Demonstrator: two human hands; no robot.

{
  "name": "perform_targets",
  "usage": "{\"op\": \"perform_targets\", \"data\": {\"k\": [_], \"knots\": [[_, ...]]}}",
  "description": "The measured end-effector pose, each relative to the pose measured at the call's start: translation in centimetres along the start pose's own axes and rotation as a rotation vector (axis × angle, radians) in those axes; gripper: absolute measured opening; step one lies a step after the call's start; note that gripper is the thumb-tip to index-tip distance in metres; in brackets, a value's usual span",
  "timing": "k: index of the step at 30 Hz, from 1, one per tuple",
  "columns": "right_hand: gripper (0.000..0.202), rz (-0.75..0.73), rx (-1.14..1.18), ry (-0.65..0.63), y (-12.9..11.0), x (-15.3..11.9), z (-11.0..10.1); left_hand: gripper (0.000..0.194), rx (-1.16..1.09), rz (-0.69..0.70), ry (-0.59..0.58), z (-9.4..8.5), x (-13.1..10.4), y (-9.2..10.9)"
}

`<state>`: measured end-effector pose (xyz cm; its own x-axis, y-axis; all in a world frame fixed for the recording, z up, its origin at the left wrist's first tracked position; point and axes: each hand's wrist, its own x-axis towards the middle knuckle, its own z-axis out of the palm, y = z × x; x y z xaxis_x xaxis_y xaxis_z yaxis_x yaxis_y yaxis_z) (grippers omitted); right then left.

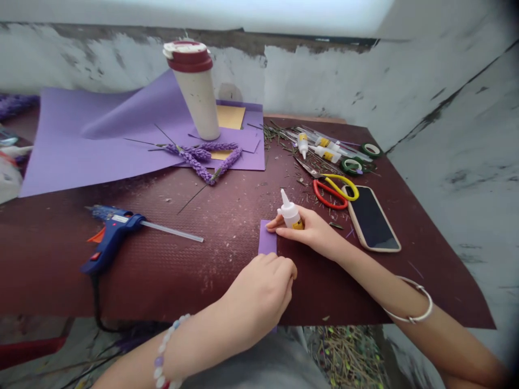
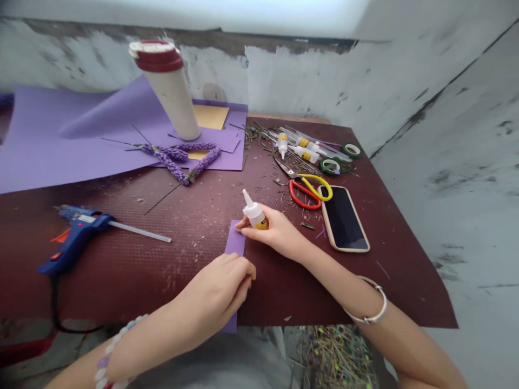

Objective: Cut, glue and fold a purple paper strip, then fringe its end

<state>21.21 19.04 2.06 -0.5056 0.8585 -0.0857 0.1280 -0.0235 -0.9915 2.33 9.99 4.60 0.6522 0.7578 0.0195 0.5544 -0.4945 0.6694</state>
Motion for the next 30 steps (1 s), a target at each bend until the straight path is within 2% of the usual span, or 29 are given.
{"op": "perform_targets", "data": {"k": [3, 8, 12, 14, 17, 20, 27, 30], "knots": [[0.029, -0.074, -0.124, 0.053, -0.9, -0.5, 0.1, 0.020, 0.155, 0.068, 0.017, 1.0, 0.1, -0.5], [0.026, -0.144, -0.647, 0.329, -3.4, -2.9, 1.6, 0.018, 0.073, 0.087, 0.129, 0.2, -0.7, -1.1], [0.022, -0.164, -0.770, 0.409, -3.6, -6.4, 4.0, 0.012, 0.032, 0.087, 0.236, -0.2, -1.6, -1.8], [0.018, -0.209, -0.793, 0.451, -3.1, -8.1, 5.3, 0.009, -0.033, 0.072, 0.402, 0.0, -1.7, -1.9], [0.019, -0.280, -0.799, 0.548, -2.2, -9.8, 7.1, 0.012, -0.123, 0.074, 0.713, 0.3, -1.9, -1.6], [0.020, -0.359, -0.786, 0.628, -1.5, -10.6, 8.4, 0.013, -0.186, 0.081, 0.883, 0.5, -2.1, -0.9], [0.017, -0.421, -0.811, 0.633, -1.7, -11.7, 9.7, 0.014, -0.158, 0.118, 0.944, 0.7, -2.9, 0.0], [0.017, -0.417, -0.859, 0.645, -2.0, -12.4, 10.0, 0.014, -0.120, 0.156, 0.931, 0.6, -3.1, 0.3]]}}
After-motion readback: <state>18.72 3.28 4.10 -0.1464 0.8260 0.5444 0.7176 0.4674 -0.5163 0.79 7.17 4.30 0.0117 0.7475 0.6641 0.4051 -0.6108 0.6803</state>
